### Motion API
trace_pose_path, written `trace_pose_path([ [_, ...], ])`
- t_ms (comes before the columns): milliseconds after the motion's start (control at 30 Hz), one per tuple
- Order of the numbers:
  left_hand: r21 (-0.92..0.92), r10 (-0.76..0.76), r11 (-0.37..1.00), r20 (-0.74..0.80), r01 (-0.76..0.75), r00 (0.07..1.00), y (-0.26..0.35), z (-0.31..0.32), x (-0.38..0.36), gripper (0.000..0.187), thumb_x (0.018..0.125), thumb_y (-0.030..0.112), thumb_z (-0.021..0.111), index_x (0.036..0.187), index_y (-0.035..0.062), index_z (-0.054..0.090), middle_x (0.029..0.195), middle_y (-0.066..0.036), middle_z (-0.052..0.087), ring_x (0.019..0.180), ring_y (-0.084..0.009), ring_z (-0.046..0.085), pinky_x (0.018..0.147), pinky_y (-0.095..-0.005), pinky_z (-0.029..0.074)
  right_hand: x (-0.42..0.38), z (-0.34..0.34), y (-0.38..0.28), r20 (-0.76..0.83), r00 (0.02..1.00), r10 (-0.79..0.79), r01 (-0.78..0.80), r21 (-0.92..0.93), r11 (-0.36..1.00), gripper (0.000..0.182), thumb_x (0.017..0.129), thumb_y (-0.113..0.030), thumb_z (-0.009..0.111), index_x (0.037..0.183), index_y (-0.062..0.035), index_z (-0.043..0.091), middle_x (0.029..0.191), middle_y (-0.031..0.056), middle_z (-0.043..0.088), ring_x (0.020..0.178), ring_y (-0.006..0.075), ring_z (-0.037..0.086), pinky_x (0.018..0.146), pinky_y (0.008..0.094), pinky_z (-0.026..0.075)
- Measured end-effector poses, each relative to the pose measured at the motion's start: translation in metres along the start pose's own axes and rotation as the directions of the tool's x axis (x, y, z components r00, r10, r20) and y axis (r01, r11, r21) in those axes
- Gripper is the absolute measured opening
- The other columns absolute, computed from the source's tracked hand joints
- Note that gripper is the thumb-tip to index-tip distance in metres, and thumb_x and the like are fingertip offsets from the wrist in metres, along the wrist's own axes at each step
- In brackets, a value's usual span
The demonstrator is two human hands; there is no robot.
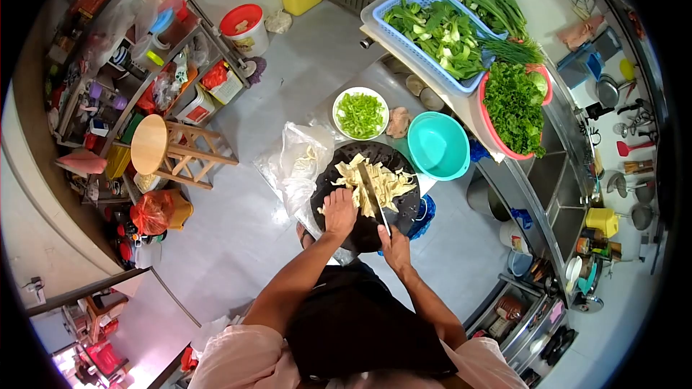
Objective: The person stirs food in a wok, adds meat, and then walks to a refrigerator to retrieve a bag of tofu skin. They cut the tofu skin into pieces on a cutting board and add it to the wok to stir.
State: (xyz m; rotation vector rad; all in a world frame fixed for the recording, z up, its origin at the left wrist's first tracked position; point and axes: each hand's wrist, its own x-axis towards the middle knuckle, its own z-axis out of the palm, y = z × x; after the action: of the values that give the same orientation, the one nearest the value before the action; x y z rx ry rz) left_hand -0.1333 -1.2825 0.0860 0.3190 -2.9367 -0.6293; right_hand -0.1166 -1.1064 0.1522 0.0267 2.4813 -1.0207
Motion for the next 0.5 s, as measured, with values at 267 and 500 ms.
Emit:
trace_pose_path([
  [267,-0.227,-0.078,0.970,0.043,0.086,0.996,-0.022,-0.054,-0.027,0.076,0.069,0.020,0.076,0.134,0.0014,0.040,0.136,-0.018,0.041,0.127,-0.0370,0.035,0.110,-0.0465,0.024,-0.018,-0.004,-0.017,0.086,0.990,-0.113,0.122,-0.103,0.987,0.047,0.094,-0.042,0.050,0.092,0.0037,0.060,0.072,0.0257,0.061,0.071,0.0449,0.061,0.062,0.0473,0.047],
  [500,-0.319,-0.155,0.939,-0.049,0.131,0.987,-0.049,-0.035,-0.047,0.041,0.079,0.007,0.065,0.118,0.0032,0.055,0.114,-0.014,0.057,0.107,-0.0343,0.050,0.094,-0.0421,0.039,-0.006,0.017,-0.009,0.207,0.972,-0.112,0.158,-0.221,0.962,0.053,0.095,-0.048,0.046,0.093,0.0031,0.060,0.078,0.0307,0.062,0.079,0.0484,0.060,0.070,0.0526,0.048],
])
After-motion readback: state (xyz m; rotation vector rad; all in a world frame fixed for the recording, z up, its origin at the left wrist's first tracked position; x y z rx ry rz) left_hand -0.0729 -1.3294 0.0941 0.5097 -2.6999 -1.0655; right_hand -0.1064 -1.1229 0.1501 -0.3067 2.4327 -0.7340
